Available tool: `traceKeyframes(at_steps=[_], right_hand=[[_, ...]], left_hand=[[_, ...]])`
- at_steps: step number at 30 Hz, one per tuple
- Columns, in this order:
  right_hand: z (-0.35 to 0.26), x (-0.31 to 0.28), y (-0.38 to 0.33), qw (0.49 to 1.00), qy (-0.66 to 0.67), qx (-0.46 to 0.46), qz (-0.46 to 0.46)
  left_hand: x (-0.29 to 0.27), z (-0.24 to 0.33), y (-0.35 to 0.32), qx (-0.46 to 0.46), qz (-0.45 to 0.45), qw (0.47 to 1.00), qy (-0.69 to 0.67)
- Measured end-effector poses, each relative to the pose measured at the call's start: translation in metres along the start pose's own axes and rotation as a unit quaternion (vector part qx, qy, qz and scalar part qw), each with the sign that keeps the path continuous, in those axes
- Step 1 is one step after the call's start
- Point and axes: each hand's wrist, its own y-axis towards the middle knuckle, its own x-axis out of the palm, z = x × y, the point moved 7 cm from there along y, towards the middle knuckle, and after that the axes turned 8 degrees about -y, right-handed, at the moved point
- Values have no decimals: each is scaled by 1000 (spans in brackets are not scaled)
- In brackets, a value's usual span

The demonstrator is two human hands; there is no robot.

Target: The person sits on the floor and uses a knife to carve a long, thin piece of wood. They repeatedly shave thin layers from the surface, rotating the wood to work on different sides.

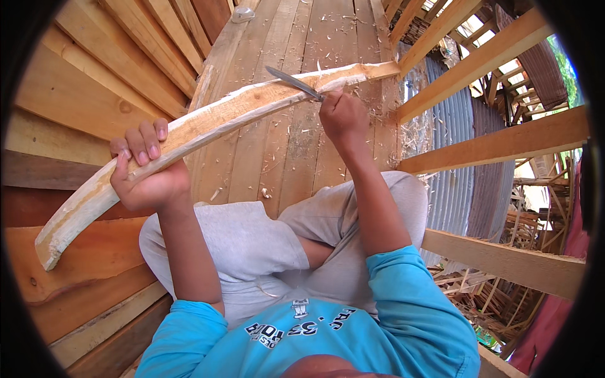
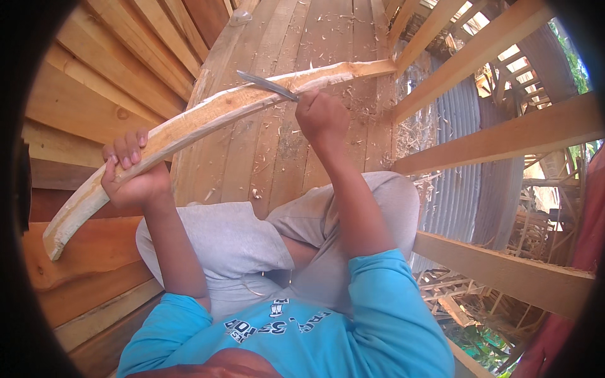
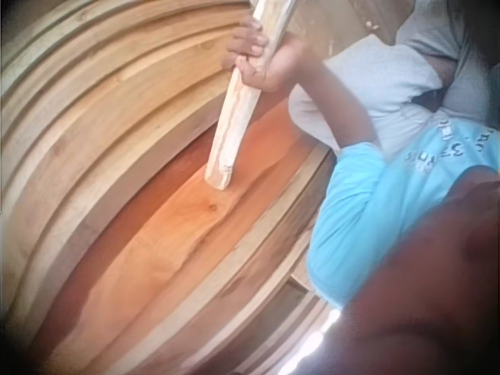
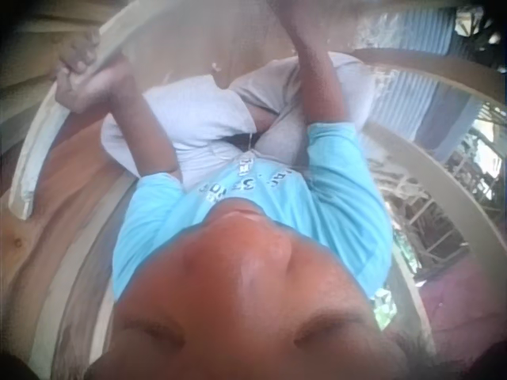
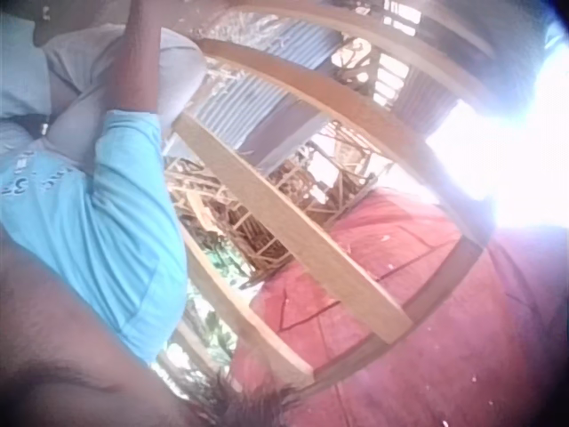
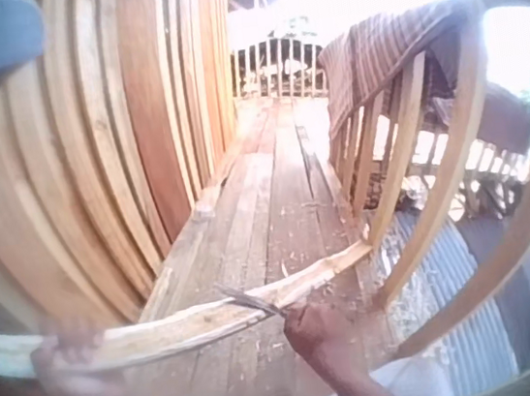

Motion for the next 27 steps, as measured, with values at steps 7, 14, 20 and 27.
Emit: traceKeyframes(at_steps=[7,14,20,27], right_hand=[[-41,-8,-34,998,29,20,-58],[-41,-13,-34,997,40,21,-54],[-35,0,-33,997,7,-26,-67],[-50,-14,-42,997,11,8,-80]], left_hand=[[-3,4,-2,11,7,1000,-6],[-5,4,1,9,-8,1000,-7],[-3,4,-1,8,1,1000,-3],[-5,3,0,11,1,1000,-6]])
